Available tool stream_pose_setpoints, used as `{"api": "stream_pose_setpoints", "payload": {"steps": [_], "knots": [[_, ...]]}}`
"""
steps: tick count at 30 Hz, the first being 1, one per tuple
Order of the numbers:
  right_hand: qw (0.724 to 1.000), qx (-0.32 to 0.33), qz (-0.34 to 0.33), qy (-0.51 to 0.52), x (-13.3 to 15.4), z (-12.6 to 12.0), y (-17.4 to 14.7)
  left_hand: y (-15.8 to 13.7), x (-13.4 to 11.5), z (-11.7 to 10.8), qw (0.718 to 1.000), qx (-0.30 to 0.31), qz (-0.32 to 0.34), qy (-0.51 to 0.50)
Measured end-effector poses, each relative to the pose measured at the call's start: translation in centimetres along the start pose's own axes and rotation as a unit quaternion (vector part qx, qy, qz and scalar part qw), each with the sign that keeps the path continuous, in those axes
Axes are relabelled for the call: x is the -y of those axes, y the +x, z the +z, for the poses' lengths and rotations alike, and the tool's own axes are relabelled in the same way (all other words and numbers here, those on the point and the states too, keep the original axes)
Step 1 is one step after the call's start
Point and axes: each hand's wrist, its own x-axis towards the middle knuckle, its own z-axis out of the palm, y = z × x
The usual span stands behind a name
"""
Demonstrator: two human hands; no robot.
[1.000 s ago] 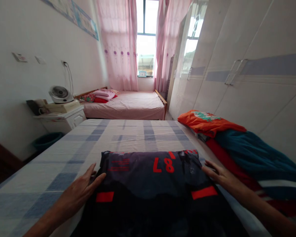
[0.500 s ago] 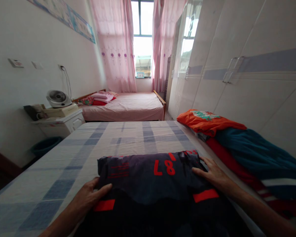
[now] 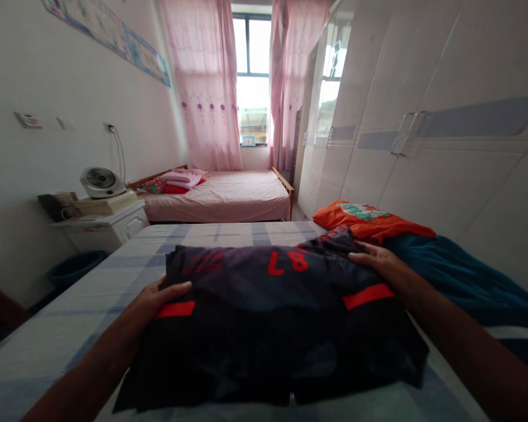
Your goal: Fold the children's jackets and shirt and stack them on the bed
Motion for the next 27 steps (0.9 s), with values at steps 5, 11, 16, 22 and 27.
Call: {"api": "stream_pose_setpoints", "payload": {"steps": [5,11,16,22,27], "knots": [[0.974,-0.032,-0.073,-0.212,0.1,0.5,4.8,4.1,-0.7,0.4,0.989,0.028,0.083,0.117],[0.884,-0.11,-0.129,-0.437,-1.6,1.9,6.9,8.2,-0.5,1.2,0.875,-0.07,0.228,0.422],[0.851,-0.049,-0.222,-0.473,-0.2,11.0,7.1,10.2,-0.6,9.2,0.784,-0.016,0.345,0.515],[0.814,0.047,-0.207,-0.541,-5.9,17.4,8.6,12.4,4.3,13.6,0.72,0.008,0.346,0.602],[0.79,0.025,-0.117,-0.602,-10.1,11.3,11.2,14.7,6.6,9.0,0.695,-0.071,0.314,0.643]]}}
